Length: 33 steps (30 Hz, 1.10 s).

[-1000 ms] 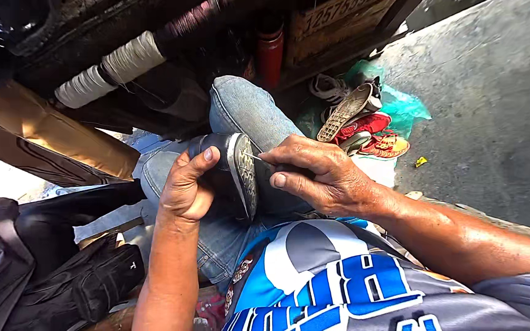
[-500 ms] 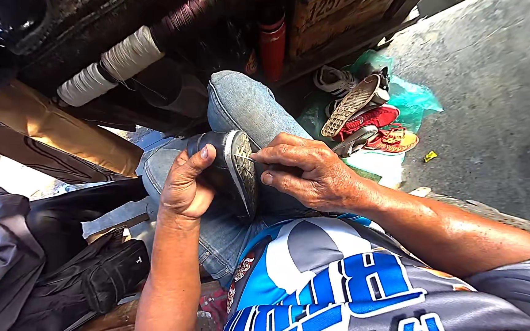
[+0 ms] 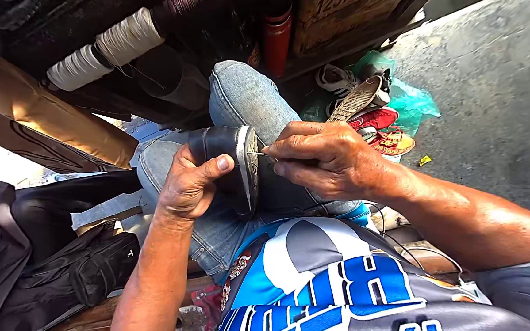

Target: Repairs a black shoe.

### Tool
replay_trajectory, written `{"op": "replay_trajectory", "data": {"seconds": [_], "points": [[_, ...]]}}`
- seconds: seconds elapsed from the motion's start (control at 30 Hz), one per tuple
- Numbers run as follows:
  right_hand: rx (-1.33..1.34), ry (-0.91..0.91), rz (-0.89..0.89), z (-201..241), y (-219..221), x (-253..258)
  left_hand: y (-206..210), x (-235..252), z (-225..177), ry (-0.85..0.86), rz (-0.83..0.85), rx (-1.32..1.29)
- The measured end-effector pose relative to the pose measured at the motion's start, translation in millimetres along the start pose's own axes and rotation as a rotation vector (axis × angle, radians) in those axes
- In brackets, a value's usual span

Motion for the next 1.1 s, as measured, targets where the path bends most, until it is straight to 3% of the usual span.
{"op": "replay_trajectory", "data": {"seconds": [0.3,0.6,0.67,0.87,1.03,1.1], "points": [[-0.182,0.101,0.114,7.5,-8.4,12.3,11.5,0.7,-3.7,0.081,-0.079,0.142],[-0.372,0.028,0.132,16.2,-3.1,21.7,11.3,1.6,-6.5,0.096,-0.097,0.205],[-0.290,0.083,0.132,10.6,-4.9,25.8,10.2,1.8,-7.2,0.098,-0.102,0.217],[0.311,0.472,0.195,-14.7,-5.6,33.6,10.1,1.9,-10.2,0.129,-0.079,0.243],[-0.398,0.149,0.154,15.6,3.5,41.6,8.3,2.4,-7.4,0.096,-0.091,0.253],[-0.358,0.176,0.151,12.0,4.1,43.1,7.0,1.8,-6.2,0.093,-0.090,0.244]]}}
Point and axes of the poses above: each hand's wrist, its own x-axis towards the middle knuckle, its own y-axis out of the palm, z = x × y, the point moved 9 cm from there along x, towards the middle knuckle, and after that the axes turned 11 degrees about z, right-handed, at the moved point
